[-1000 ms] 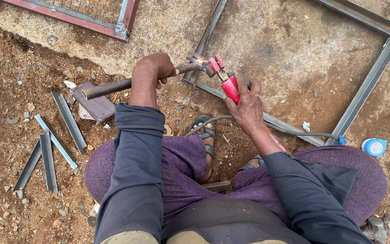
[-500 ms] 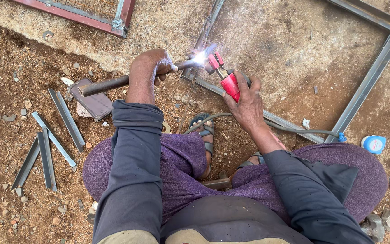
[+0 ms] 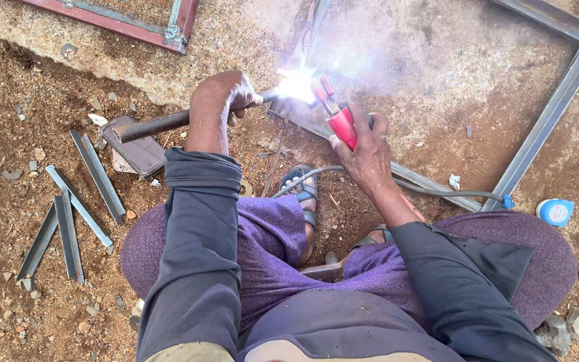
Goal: The person welds metal frame pieces together, using a welding rod and a clamp tool, and taps the joints with a hammer.
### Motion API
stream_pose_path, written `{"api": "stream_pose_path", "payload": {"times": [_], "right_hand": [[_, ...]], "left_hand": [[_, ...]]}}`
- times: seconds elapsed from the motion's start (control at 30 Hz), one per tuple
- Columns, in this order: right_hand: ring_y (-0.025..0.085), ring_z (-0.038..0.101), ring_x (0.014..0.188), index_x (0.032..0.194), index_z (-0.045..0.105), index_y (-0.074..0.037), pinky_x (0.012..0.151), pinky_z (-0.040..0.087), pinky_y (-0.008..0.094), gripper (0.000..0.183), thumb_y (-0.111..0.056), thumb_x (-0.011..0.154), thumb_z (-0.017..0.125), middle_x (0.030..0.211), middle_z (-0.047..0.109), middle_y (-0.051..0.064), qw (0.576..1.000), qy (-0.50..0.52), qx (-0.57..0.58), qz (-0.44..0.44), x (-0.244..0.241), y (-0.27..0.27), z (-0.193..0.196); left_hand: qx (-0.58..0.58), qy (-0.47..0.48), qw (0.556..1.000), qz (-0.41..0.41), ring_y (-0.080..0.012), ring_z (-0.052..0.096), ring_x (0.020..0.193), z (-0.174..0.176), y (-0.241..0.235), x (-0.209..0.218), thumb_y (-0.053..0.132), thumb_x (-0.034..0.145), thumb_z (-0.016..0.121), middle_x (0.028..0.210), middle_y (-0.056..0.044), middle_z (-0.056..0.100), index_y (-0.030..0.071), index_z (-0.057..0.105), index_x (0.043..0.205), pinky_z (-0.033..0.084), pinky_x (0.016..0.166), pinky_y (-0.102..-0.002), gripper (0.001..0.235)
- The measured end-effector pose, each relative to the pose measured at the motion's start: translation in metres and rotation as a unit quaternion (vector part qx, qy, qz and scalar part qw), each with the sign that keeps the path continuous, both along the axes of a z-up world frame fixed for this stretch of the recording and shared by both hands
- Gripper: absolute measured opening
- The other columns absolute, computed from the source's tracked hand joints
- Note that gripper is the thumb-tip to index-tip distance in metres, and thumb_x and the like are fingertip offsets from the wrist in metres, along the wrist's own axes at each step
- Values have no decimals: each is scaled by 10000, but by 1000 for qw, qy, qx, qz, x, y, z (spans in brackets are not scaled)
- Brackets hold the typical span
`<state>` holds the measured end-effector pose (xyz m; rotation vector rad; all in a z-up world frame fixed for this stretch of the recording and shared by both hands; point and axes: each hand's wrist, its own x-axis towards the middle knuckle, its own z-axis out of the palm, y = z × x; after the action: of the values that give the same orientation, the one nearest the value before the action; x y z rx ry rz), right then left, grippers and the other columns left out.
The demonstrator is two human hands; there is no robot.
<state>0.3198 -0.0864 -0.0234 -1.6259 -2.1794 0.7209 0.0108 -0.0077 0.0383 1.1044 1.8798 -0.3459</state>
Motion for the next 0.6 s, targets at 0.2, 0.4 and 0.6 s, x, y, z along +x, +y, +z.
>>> {"api": "stream_pose_path", "payload": {"times": [0.2,0.4,0.6], "right_hand": [[429,674,1090,1586,339,-205,909,616,502,807,-314,938,809,1376,381,223,997,47,65,-16,2,0,-5],[430,689,1003,1563,336,-200,861,625,491,792,-331,921,780,1371,353,251,1000,9,-6,-3,-2,2,-3],[448,689,1011,1565,348,-187,889,615,506,777,-342,938,781,1366,357,256,1000,11,-3,4,-1,0,-2]], "left_hand": [[-14,28,999,-15,-156,631,536,3,-1,4,340,1012,650,739,-55,710,77,747,1036,539,507,-379,282],[-6,9,1000,7,-167,601,532,4,-3,3,413,1003,665,729,-66,694,38,760,991,514,501,-380,386],[-10,10,1000,-13,-172,618,542,5,-1,4,427,1000,649,736,-54,698,68,761,967,514,501,-390,377]]}}
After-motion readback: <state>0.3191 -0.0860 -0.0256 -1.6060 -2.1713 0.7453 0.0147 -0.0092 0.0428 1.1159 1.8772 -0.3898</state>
